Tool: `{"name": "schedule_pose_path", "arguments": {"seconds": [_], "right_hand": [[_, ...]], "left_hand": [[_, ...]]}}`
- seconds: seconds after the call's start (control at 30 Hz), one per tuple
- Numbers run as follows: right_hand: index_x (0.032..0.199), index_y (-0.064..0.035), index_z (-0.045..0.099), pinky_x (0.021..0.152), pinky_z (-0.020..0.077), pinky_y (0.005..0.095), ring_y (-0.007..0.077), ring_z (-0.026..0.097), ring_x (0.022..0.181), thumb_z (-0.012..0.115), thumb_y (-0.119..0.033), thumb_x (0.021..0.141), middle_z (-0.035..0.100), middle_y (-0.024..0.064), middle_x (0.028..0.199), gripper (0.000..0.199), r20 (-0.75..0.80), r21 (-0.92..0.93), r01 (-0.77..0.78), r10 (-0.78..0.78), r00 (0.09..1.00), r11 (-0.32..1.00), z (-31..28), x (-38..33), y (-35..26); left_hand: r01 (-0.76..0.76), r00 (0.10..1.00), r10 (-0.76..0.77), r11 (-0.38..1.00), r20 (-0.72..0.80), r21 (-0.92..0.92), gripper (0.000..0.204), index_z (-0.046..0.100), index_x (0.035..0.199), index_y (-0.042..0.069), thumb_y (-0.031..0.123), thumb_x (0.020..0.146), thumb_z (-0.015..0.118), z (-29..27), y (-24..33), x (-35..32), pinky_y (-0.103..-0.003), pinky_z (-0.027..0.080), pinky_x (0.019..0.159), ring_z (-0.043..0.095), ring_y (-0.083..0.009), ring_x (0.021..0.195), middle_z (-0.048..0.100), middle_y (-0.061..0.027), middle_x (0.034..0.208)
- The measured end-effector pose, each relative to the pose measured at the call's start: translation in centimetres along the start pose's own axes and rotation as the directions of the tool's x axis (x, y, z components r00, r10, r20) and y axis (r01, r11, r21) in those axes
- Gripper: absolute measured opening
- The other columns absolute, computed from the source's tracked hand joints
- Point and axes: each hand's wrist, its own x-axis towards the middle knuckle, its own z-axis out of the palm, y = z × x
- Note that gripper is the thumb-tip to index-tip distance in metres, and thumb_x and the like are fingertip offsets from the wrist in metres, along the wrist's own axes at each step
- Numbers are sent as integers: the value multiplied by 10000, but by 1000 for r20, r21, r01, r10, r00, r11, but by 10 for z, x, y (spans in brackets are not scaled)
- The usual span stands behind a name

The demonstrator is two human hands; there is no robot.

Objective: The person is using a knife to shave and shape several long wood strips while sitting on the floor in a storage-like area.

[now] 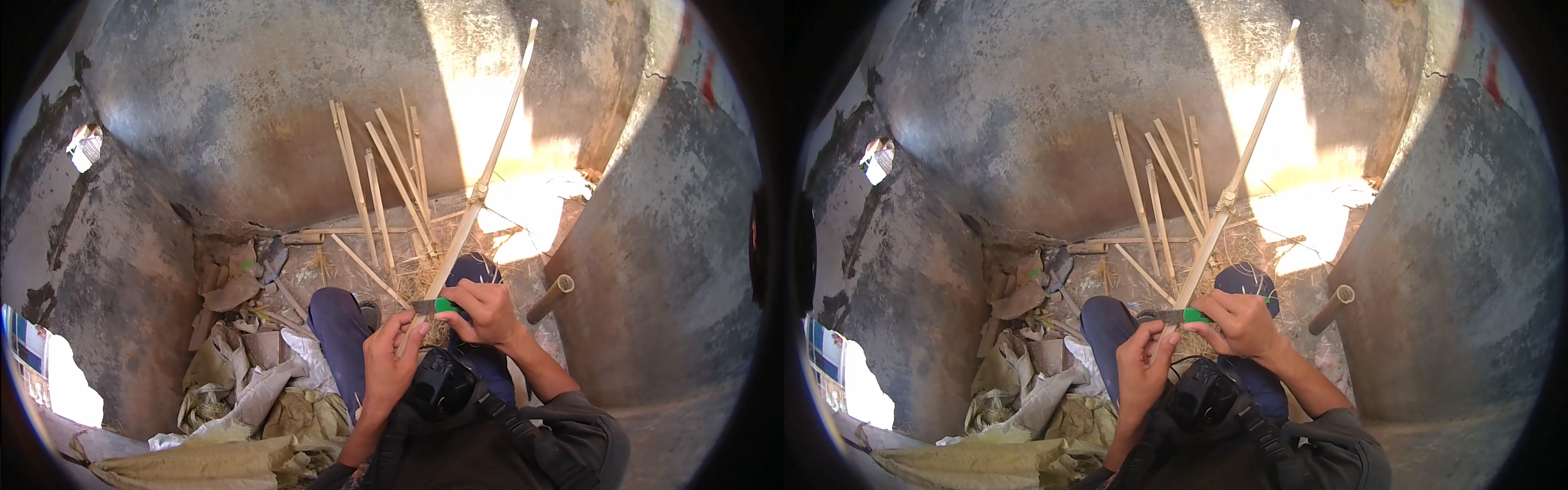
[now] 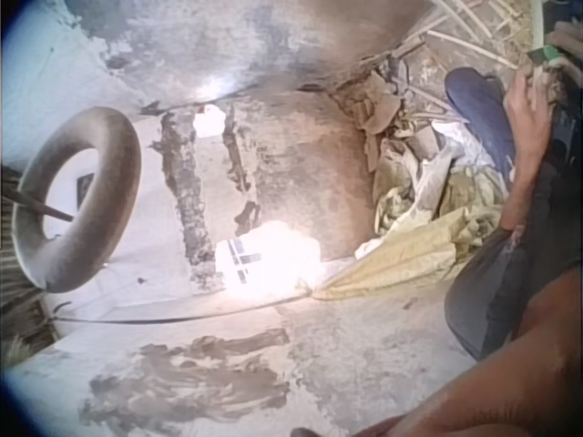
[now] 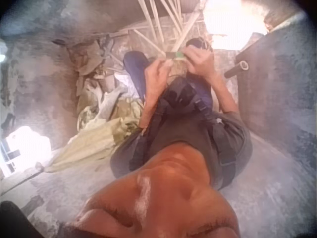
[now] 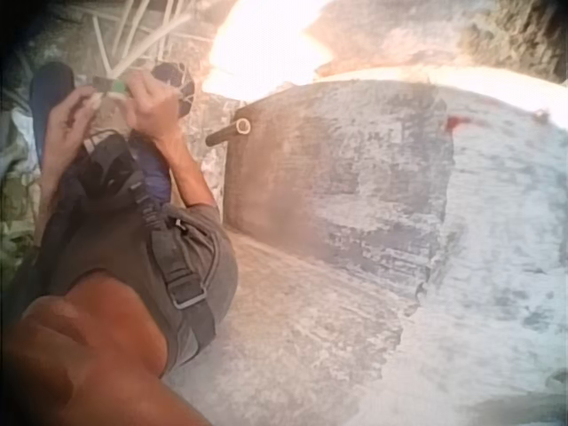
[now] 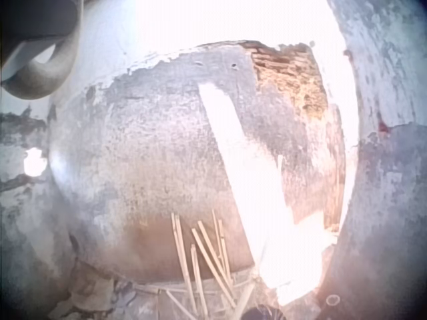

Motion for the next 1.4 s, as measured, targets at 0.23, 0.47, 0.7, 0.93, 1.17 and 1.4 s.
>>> {"name": "schedule_pose_path", "arguments": {"seconds": [0.23,0.47,0.7,0.93,1.17,1.4], "right_hand": [[1027,-67,772,537,488,385,258,654,606,841,-353,941,610,55,750,307,-15,-81,-5,4,1000,997,-2,6,-2],[1028,-54,775,573,545,374,277,725,669,807,-303,984,727,88,832,255,-236,-135,-171,136,962,976,-4,11,35],[1037,21,726,622,529,376,297,694,690,738,-236,1048,709,148,847,257,-247,49,-267,270,931,963,3,4,56],[1050,-36,759,584,535,395,308,708,669,815,-313,986,706,102,843,290,-51,40,-125,127,991,991,10,-10,10],[1052,-71,773,549,513,383,261,691,647,840,-362,945,658,55,796,317,-15,-12,-60,60,998,998,15,-9,2],[1058,-85,780,547,513,374,249,692,640,836,-367,949,657,47,778,308,2,-112,-24,25,1000,993,6,2,6]], "left_hand": [[1,997,5,997,-76,73,209,724,1175,-43,97,1031,781,1,11,-3,-343,585,756,781,-234,844,782,-196,968],[13,999,-6,988,-43,152,183,732,1175,-70,68,1057,755,-6,8,-16,-209,487,659,633,-32,783,775,-67,905],[193,981,-194,981,-27,-10,191,727,1182,-49,106,1072,741,-9,-15,-32,-269,550,711,716,-83,829,801,-124,921],[191,981,-193,980,-22,-60,206,720,1208,-56,113,1091,715,-3,-14,-22,-245,519,692,663,-49,814,785,-78,908],[347,938,-317,876,143,-336,224,749,1239,-16,157,1141,644,-4,-9,-17,-208,367,588,509,9,705,655,59,829],[220,975,-214,965,59,-145,243,750,1260,-19,162,1148,633,-2,-8,-16,-235,447,654,563,-34,778,724,-1,894]]}}
